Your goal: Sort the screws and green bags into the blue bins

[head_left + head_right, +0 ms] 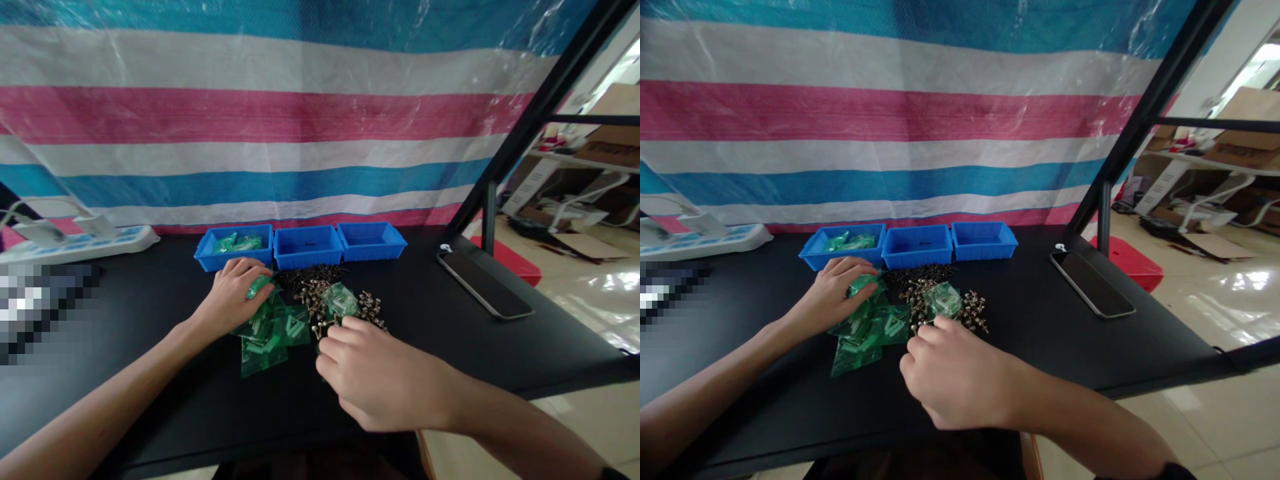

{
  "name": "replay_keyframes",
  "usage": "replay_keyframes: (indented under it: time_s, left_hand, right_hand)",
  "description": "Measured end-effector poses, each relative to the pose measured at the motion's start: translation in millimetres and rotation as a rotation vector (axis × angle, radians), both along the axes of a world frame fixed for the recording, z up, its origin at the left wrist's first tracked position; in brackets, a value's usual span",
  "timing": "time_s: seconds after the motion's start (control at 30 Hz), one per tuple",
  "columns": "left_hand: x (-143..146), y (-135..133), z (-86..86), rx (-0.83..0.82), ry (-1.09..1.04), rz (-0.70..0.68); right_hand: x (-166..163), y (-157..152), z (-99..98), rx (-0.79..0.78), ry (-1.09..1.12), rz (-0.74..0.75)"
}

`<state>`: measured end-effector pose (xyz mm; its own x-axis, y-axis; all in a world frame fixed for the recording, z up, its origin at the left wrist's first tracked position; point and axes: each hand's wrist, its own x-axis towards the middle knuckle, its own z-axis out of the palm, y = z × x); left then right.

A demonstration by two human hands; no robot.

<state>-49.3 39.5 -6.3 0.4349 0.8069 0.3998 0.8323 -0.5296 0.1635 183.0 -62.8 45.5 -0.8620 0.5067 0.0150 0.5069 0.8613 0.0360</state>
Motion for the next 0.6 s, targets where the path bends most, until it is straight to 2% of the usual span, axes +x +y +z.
replay_keyframes:
  time_s: [0.07,0.17,0.3,0.43,0.6]
  left_hand:
    - [1.2,-1.1,2.4,0.004,-0.022,-0.040]
    - [7.5,-10.8,11.4,-0.055,-0.128,-0.135]
    - [22.2,-38.9,27.1,-0.426,-0.363,-0.221]
    - [33.6,-60.5,31.7,-0.586,-0.452,-0.305]
    - [35.6,-57.1,23.5,-0.606,-0.550,-0.244]
  right_hand:
    - [3.5,4.8,4.4,-0.033,0.105,-0.045]
    - [10.6,16.9,10.4,-0.173,0.407,-0.215]
    - [12.9,31.6,7.2,-0.417,0.809,-0.363]
    - [5.6,38.9,-5.4,-0.582,0.976,-0.415]
    - [-0.8,42.8,-15.9,-0.663,1.058,-0.461]
